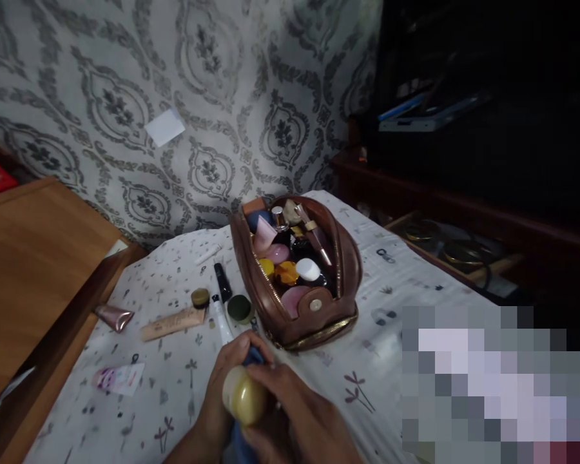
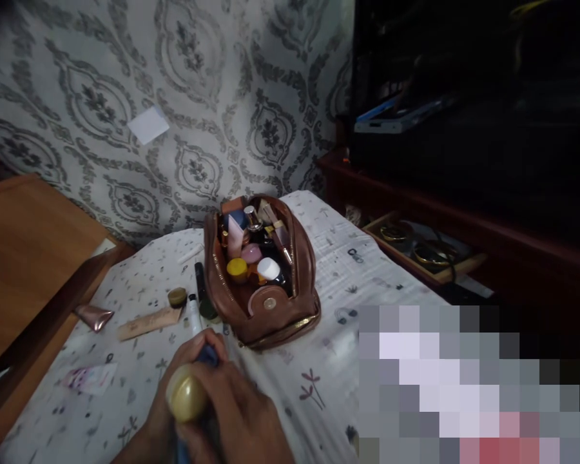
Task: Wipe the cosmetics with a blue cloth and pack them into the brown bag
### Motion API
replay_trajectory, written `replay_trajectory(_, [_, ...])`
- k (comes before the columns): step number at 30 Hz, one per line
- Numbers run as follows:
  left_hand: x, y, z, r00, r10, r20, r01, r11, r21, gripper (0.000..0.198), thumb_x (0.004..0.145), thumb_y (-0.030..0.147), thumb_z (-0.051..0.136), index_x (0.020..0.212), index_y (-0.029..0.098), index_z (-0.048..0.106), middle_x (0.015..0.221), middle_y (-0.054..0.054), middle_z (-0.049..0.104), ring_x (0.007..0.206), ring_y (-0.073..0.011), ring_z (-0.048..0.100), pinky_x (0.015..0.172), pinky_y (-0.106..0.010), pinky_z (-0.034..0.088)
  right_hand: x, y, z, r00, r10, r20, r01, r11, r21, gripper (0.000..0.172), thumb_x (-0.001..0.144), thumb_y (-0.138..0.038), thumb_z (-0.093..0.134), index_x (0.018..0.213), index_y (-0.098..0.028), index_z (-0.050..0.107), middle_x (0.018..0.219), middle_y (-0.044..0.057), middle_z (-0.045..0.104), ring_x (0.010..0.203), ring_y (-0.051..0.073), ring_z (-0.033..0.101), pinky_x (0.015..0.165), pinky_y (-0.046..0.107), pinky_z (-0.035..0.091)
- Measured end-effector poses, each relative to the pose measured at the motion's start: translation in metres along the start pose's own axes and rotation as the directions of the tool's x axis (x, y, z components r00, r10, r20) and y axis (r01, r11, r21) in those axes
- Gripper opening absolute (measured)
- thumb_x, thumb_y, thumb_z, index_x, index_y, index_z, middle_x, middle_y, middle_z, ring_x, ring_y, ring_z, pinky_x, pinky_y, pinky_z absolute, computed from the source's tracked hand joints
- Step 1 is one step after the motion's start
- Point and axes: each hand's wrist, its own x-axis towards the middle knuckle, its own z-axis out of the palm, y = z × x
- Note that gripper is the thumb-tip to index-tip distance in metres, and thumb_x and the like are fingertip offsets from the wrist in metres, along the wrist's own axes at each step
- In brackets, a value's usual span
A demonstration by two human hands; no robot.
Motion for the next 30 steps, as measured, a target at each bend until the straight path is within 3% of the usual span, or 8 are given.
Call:
replay_trajectory(4, [0.0, 0.001, 0.005, 0.998, 0.012, -0.059, -0.019, 0.991, -0.132, 0.039, 0.085, 0.053, 0.057, 0.07, 0.017, 0.061, 0.068, -0.002, 0.058, 0.065, -0.0154, 0.053, 0.064, -0.026, 0.045, 0.006, 0.0, 0.002, 0.998, 0.05, -0.046, -0.052, 0.997, -0.049, 0.04, 0.088, -0.03, 0.059, 0.129, -0.029, 0.057, 0.12, 0.008, 0.068, 0.097, 0.024, 0.069, 0.082, 0.037, 0.059])
replay_trajectory(8, [0.004, 0.0, -0.001, 0.998, 0.056, 0.0, -0.055, 0.986, -0.157, 0.037, 0.087, 0.051, 0.058, 0.075, 0.016, 0.06, 0.071, -0.001, 0.054, 0.066, -0.013, 0.05, 0.063, -0.024, 0.042, 0.01, -0.004, 0.001, 0.993, 0.046, -0.111, -0.057, 0.993, -0.105, 0.034, 0.089, -0.036, 0.057, 0.121, -0.025, 0.062, 0.099, 0.008, 0.073, 0.072, 0.02, 0.068, 0.065, 0.032, 0.059])
replay_trajectory(13, [0.012, -0.004, -0.016, 0.977, 0.213, 0.021, -0.213, 0.977, 0.011, 0.033, 0.091, 0.048, 0.053, 0.084, 0.016, 0.059, 0.074, 0.0, 0.054, 0.069, -0.0133, 0.05, 0.065, -0.024, 0.04, 0.013, 0.002, 0.003, 0.989, 0.066, -0.129, -0.085, 0.985, -0.147, 0.034, 0.089, -0.04, 0.055, 0.117, -0.022, 0.063, 0.093, 0.008, 0.072, 0.062, 0.017, 0.064, 0.057, 0.029, 0.056])
replay_trajectory(17, [0.017, -0.008, -0.026, 0.943, 0.332, 0.034, -0.331, 0.915, 0.233, 0.031, 0.095, 0.044, 0.046, 0.088, 0.017, 0.059, 0.073, 0.0, 0.055, 0.069, -0.0142, 0.051, 0.065, -0.025, 0.04, 0.016, 0.01, 0.005, 0.991, 0.067, -0.116, -0.086, 0.981, -0.176, 0.035, 0.087, -0.041, 0.055, 0.114, -0.02, 0.063, 0.085, 0.007, 0.072, 0.059, 0.016, 0.063, 0.052, 0.026, 0.054])
replay_trajectory(22, [0.024, -0.007, -0.038, 0.892, 0.448, 0.054, -0.413, 0.763, 0.496, 0.021, 0.095, 0.032, 0.042, 0.089, 0.019, 0.058, 0.079, -0.002, 0.061, 0.075, -0.0162, 0.056, 0.073, -0.028, 0.043, 0.02, 0.018, 0.004, 0.994, 0.067, -0.082, -0.087, 0.96, -0.268, 0.036, 0.086, -0.044, 0.055, 0.113, -0.021, 0.062, 0.08, 0.005, 0.07, 0.058, 0.017, 0.062, 0.052, 0.026, 0.052])
replay_trajectory(26, [0.033, -0.002, -0.063, 0.861, 0.503, 0.071, -0.414, 0.615, 0.671, 0.019, 0.094, 0.021, 0.041, 0.094, 0.02, 0.06, 0.091, -0.005, 0.066, 0.087, -0.0191, 0.061, 0.082, -0.03, 0.045, 0.022, 0.024, 0.002, 0.993, 0.106, -0.051, -0.117, 0.933, -0.341, 0.036, 0.085, -0.044, 0.055, 0.112, -0.021, 0.063, 0.076, 0.004, 0.07, 0.058, 0.018, 0.063, 0.054, 0.028, 0.052])
replay_trajectory(28, [0.032, 0.0, -0.084, 0.888, 0.454, 0.072, -0.316, 0.49, 0.812, 0.022, 0.093, 0.017, 0.041, 0.101, 0.021, 0.061, 0.1, -0.005, 0.067, 0.095, -0.0192, 0.062, 0.086, -0.03, 0.046, 0.024, 0.027, 0.002, 0.993, 0.112, -0.036, -0.118, 0.921, -0.372, 0.036, 0.084, -0.042, 0.055, 0.111, -0.021, 0.063, 0.074, 0.004, 0.071, 0.057, 0.019, 0.063, 0.056, 0.03, 0.052])
replay_trajectory(30, [0.025, 0.0, -0.111, 0.931, 0.364, 0.017, -0.133, 0.296, 0.946, 0.025, 0.094, 0.016, 0.04, 0.106, 0.023, 0.061, 0.107, -0.004, 0.067, 0.099, -0.018, 0.062, 0.088, -0.028, 0.046, 0.024, 0.028, 0.002, 0.994, 0.111, -0.022, -0.11, 0.912, -0.395, 0.036, 0.083, -0.041, 0.054, 0.11, -0.019, 0.064, 0.076, 0.005, 0.071, 0.061, 0.02, 0.064, 0.058, 0.031, 0.053])
